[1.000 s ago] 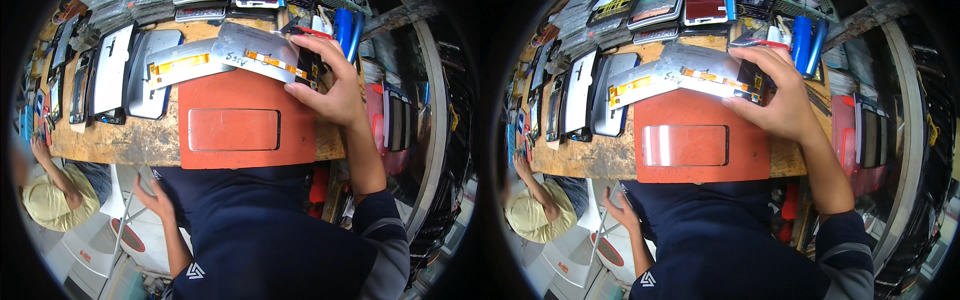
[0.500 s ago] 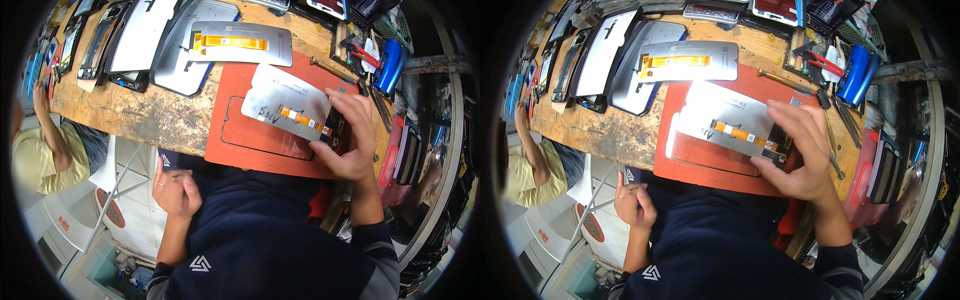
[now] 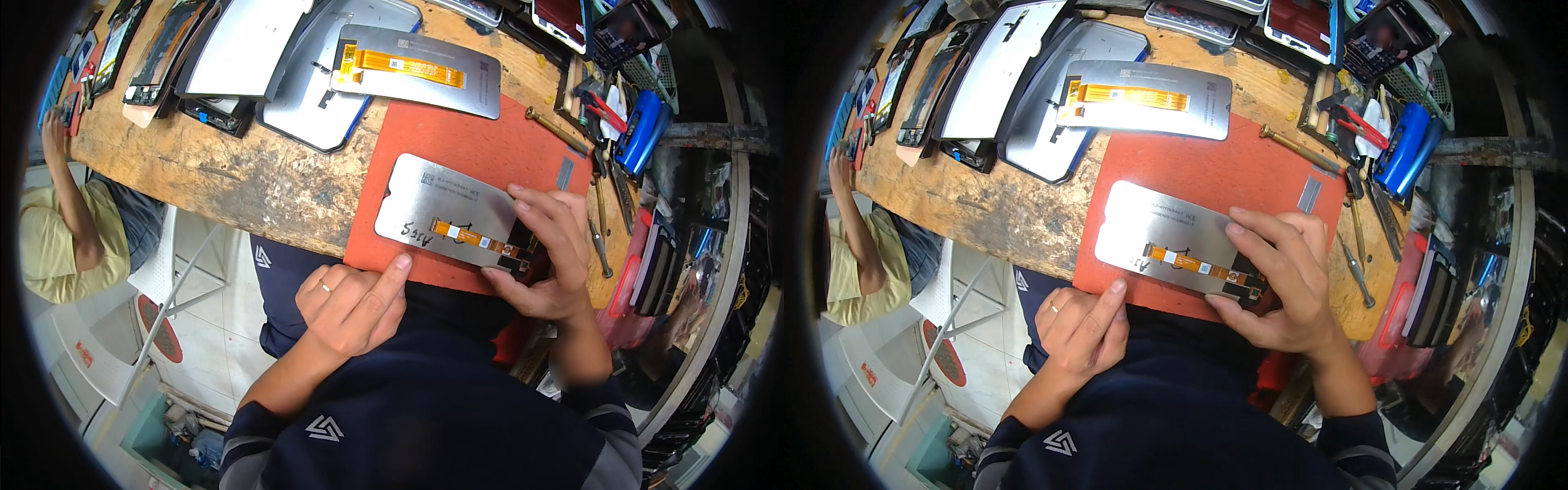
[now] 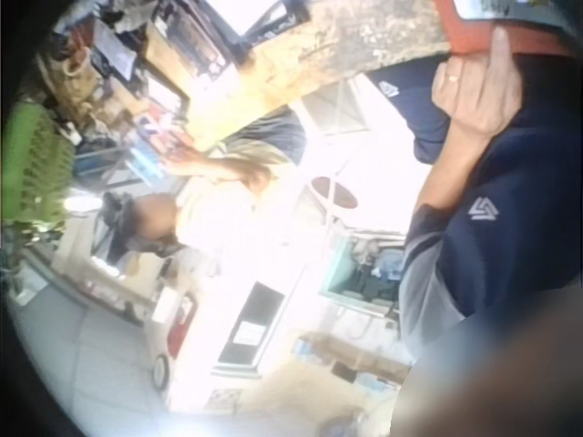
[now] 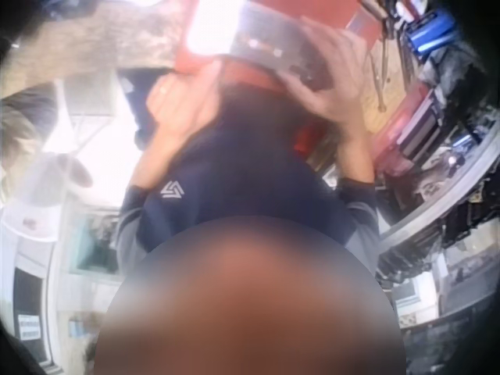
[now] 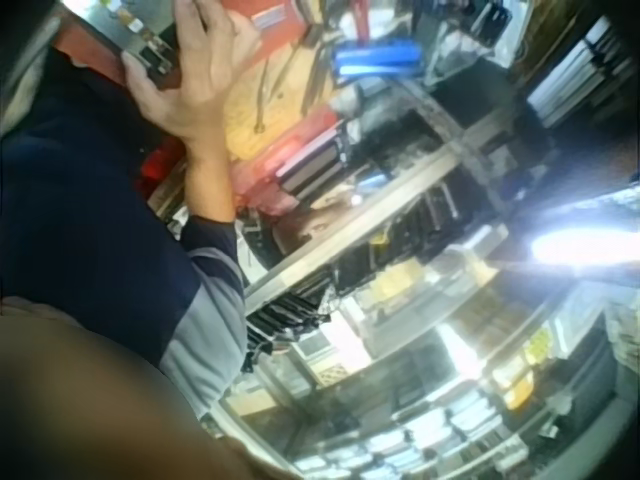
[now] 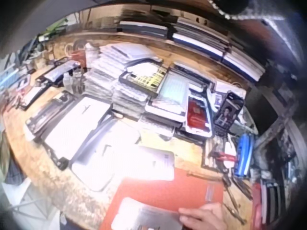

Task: The person cleans a smartphone screen with a cloth, then handles a detached screen assembly and places it on a red mat. They use a vacuum press machine to bond the screen, then move to a heating station to apply heat to the assembly.

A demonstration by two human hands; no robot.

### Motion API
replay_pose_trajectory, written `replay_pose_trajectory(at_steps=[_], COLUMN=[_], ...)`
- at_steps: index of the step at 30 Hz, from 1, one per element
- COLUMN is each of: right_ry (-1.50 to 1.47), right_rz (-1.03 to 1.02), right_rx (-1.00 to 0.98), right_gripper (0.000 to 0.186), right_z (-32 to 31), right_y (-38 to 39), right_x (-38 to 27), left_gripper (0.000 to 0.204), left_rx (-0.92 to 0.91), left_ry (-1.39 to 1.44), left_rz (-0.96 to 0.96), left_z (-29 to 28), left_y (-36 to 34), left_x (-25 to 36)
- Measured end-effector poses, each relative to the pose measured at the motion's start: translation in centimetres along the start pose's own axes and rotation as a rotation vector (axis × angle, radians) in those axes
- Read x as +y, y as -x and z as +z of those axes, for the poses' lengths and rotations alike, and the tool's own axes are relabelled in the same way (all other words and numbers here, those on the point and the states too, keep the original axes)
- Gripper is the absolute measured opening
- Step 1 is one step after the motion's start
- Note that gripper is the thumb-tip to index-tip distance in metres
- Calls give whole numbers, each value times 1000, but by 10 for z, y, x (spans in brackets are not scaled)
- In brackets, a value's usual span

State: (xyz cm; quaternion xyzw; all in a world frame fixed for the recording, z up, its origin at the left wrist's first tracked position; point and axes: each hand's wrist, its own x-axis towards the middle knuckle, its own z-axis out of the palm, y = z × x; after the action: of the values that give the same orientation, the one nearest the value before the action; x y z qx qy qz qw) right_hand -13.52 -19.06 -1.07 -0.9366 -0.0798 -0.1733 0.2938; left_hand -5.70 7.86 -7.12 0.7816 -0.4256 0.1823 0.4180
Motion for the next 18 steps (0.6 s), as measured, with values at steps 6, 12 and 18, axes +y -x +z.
replay_pose_trajectory(at_steps=[6,12,18], right_ry=[-4,30,46], right_rz=[-9,-19,-16], right_rx=[-13,-18,-39], right_gripper=[73,71,70], right_z=[0,-1,-2], right_y=[2,2,0], right_x=[2,1,0], left_gripper=[51,46,45], left_rx=[3,-33,-49], left_ry=[-59,-72,-80], left_rz=[-8,-39,-53], left_z=[4,2,2], left_y=[-3,-6,-6], left_x=[-2,3,4])
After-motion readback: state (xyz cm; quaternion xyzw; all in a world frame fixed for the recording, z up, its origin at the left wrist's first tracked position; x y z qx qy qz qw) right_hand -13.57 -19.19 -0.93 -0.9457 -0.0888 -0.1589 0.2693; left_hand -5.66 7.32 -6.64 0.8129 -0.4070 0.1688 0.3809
